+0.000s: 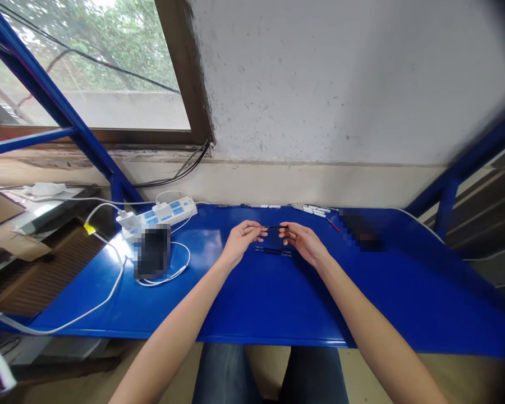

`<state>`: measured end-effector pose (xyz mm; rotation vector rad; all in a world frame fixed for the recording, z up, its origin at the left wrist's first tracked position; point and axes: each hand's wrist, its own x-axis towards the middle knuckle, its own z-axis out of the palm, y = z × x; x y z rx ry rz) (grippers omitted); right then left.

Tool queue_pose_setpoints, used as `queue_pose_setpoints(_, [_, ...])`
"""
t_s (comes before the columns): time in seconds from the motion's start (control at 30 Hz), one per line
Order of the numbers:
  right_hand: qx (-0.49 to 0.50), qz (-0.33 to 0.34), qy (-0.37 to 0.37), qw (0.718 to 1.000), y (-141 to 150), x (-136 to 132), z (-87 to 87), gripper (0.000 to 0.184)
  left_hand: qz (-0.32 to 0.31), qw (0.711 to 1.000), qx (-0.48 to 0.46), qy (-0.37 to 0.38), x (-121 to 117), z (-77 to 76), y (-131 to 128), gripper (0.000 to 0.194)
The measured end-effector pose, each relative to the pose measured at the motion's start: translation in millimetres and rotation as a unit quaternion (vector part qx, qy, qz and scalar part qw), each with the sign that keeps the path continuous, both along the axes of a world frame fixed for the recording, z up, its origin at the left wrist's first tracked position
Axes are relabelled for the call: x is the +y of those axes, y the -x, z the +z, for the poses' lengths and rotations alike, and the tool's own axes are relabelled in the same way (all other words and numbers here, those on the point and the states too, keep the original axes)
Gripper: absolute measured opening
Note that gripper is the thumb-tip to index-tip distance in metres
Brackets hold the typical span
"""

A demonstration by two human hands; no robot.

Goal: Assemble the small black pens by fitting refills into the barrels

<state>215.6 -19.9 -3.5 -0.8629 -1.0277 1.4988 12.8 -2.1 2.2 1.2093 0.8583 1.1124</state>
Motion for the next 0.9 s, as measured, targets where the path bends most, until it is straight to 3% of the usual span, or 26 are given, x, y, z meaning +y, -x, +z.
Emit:
queue_pose_setpoints(0.13, [-0.027,0.036,-0.012,0.999,4,-3,0.8,0.035,0.004,0.999,0.034,-0.012,0,-0.3,0,0.027])
queue_pose_setpoints(0.5, [-0.17,-0.006,-0.08,0.982,5,-1,-6.2,0.033,-0.033,0.994,0.102,-0.036,0,-4.7,-1,0.029])
queue_pose_setpoints(0.6, [-0.263,-0.033,-0.114,0.957,5,-1,-5.6,0.032,-0.016,0.99,0.129,-0.054,2,-8.5,1,0.026])
queue_pose_setpoints(0.73, [-0.387,-0.075,-0.196,0.898,6,-1,-6.9,0.025,0.006,0.972,0.201,-0.123,5,-12.5,4,0.022])
queue_pose_setpoints(0.9, [-0.466,-0.056,-0.237,0.85,9,-3,-7.0,0.014,0.023,0.94,0.284,-0.188,3,-10.0,4,0.016])
